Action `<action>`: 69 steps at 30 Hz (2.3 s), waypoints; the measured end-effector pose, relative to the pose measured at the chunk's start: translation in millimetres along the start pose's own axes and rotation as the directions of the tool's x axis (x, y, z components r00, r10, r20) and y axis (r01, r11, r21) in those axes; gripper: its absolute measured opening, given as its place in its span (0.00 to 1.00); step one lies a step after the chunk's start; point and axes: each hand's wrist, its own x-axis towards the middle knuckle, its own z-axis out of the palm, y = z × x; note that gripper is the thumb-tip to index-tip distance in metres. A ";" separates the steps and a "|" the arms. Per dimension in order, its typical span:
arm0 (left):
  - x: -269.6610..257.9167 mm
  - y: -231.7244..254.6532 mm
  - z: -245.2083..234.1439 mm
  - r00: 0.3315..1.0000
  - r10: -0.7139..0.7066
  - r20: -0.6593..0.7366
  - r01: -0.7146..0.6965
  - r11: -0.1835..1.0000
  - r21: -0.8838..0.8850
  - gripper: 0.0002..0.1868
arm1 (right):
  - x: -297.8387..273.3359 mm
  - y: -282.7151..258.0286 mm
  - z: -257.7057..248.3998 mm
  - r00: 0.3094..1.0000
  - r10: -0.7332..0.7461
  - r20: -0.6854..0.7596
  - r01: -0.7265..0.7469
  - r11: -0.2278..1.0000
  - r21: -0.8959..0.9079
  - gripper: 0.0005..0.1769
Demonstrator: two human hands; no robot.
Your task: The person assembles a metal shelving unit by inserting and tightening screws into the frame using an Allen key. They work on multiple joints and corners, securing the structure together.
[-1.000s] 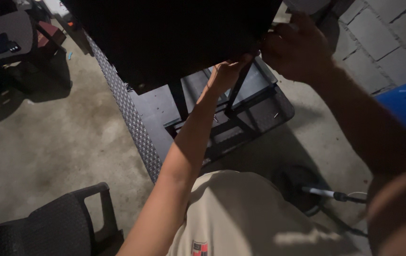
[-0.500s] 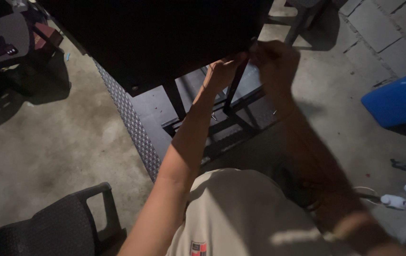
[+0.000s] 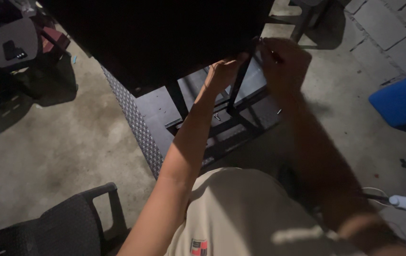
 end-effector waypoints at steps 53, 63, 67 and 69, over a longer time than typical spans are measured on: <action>10.2 15.1 -7.4 0.980 -0.177 0.086 0.190 0.964 -0.188 0.15 | 55.5 14.3 -29.3 0.678 -0.524 0.515 0.710 0.647 -0.276 0.09; -0.9 -21.8 21.0 0.992 0.015 0.128 -0.029 0.994 0.108 0.13 | 48.6 14.8 -23.6 0.756 -0.353 0.551 0.540 0.813 -0.220 0.10; -13.4 -38.3 31.0 0.997 0.060 0.050 -0.060 0.998 0.005 0.06 | 12.4 14.4 10.6 0.804 0.393 0.446 -0.575 0.704 0.417 0.09; -18.9 -46.8 32.1 0.982 0.154 -0.114 -0.178 0.954 -0.242 0.09 | -3.6 11.5 31.6 0.701 0.432 0.567 -0.605 -0.059 0.794 0.09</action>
